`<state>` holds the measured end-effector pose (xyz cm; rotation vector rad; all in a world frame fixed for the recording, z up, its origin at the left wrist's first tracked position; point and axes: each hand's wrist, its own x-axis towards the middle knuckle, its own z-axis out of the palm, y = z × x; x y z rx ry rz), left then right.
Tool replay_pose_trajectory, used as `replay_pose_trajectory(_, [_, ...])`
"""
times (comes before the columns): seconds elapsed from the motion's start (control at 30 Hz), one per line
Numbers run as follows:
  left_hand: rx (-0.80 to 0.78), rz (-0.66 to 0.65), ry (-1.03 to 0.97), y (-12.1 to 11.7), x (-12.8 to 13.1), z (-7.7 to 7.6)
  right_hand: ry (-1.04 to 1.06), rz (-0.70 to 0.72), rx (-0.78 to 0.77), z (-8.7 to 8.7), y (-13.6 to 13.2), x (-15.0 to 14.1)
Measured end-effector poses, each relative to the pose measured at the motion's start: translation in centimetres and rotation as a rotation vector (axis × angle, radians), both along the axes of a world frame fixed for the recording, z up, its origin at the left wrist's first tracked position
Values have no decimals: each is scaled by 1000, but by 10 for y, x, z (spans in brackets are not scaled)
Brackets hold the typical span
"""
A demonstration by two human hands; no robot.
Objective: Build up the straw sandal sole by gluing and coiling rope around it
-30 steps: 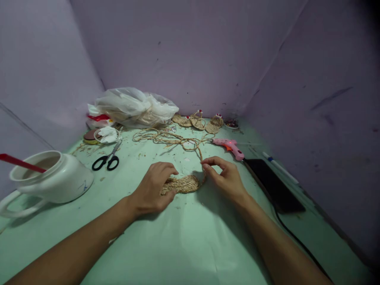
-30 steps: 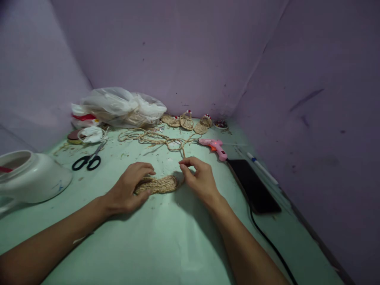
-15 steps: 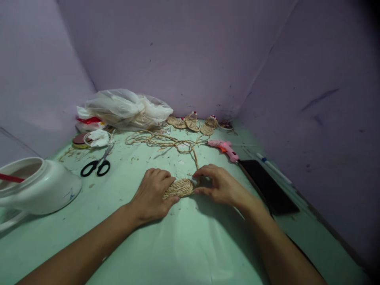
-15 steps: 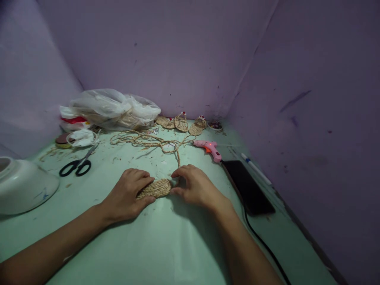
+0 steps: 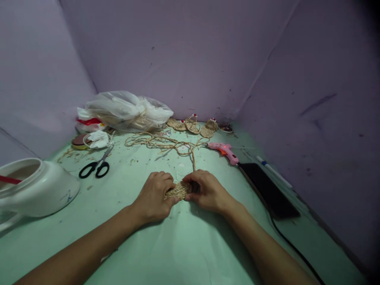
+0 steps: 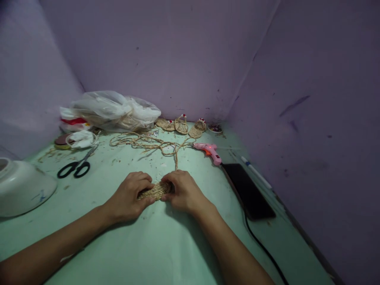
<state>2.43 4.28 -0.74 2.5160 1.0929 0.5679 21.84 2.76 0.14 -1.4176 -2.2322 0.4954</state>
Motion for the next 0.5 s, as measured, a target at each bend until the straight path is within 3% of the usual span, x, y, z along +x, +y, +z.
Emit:
replay_pose_trajectory(0.2, [30,0,15,-2,-2,0,-15,-3,31,3,-9,5])
replay_pose_trajectory(0.3, [97,-6,-15,-2,-9,-2,153,-12,89,8,-10,16])
replay_pose_trajectory(0.4, [223,-1,-68,-3,-18,-6,395,-267,141,13,-5,26])
replay_pose_trajectory(0.5, [344,19,-120,-2,-24,-8,701,-588,-25,15,0,27])
